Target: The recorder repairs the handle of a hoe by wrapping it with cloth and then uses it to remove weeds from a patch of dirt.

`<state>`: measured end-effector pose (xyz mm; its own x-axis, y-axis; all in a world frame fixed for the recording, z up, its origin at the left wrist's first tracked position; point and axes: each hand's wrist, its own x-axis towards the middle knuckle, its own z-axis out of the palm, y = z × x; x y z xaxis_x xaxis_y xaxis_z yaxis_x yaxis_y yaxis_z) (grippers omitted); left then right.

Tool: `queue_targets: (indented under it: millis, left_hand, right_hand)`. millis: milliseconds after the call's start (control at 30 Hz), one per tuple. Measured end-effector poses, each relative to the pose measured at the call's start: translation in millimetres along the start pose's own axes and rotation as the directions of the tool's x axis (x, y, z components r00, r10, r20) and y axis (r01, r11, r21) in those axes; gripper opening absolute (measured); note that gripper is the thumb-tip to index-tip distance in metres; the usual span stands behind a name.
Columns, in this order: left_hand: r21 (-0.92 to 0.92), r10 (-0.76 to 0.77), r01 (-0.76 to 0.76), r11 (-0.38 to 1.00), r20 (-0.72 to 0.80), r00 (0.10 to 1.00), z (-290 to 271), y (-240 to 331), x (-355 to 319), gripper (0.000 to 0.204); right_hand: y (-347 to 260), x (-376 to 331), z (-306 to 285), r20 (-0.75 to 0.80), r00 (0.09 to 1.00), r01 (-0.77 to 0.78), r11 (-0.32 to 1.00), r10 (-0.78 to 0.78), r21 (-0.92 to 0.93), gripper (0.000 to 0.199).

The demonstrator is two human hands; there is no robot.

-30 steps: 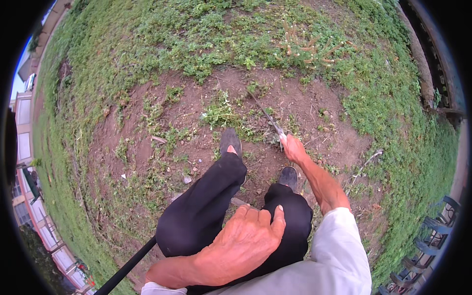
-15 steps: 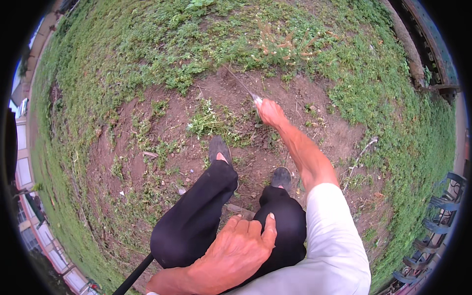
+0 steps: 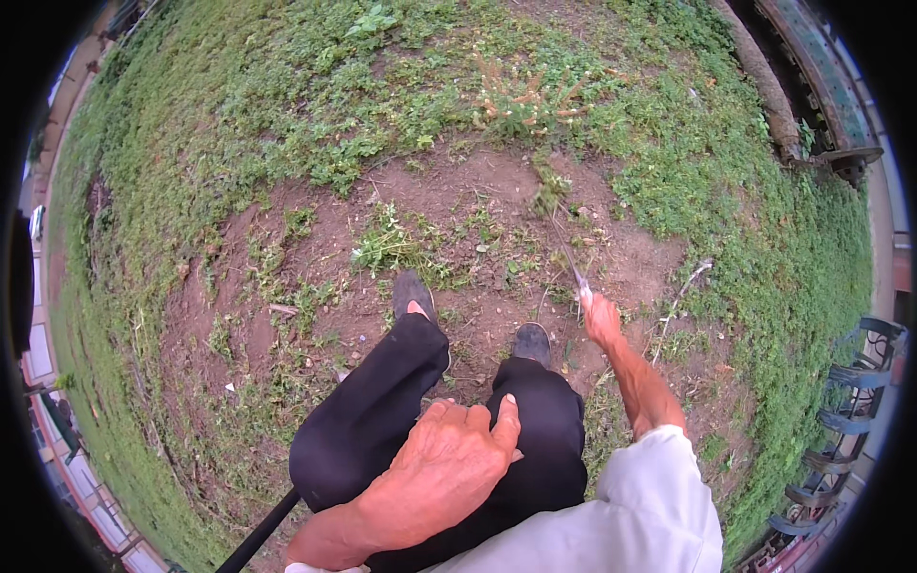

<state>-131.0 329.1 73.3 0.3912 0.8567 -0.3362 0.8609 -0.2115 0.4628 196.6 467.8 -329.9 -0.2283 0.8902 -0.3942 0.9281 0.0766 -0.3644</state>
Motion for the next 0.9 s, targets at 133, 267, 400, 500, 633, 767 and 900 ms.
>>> queue_targets:
  millis: [133,267,400,500,633,767,900]
  left_hand:
    - [0.013,0.018,-0.018,1.000,-0.006,1.000,3,0,-2,0.045]
    - [0.052,0.051,-0.047,0.998,-0.082,0.995,11,3,4,0.041]
    - [0.015,0.026,-0.027,1.000,0.037,0.999,4,5,17,0.054]
    - [-0.056,0.022,-0.019,0.998,0.059,0.998,-20,9,32,0.055]
    - [-0.026,0.029,-0.027,0.999,0.057,0.998,-18,9,32,0.055]
    - [-0.029,-0.004,0.005,1.000,0.051,0.999,-4,8,20,0.054]
    - [0.001,0.021,-0.021,1.000,0.020,1.000,4,8,17,0.054]
  right_hand:
    - [-26,-38,3,0.029,0.990,-0.139,0.990,0.139,0.009,0.048]
    - [-78,34,-5,0.100,0.988,0.111,0.993,-0.115,0.039,0.046]
    - [-164,152,-12,0.022,0.982,0.187,0.980,-0.189,0.074,0.051]
    - [-171,196,-14,-0.028,0.968,0.251,0.965,-0.250,0.069,0.054]
    - [-102,173,1,-0.057,0.990,0.133,0.991,-0.132,0.002,0.050]
    - [-102,165,-12,-0.001,0.917,0.395,0.909,-0.399,-0.134,0.055]
    - [-138,160,-12,-0.029,0.995,0.096,0.991,-0.094,0.094,0.061]
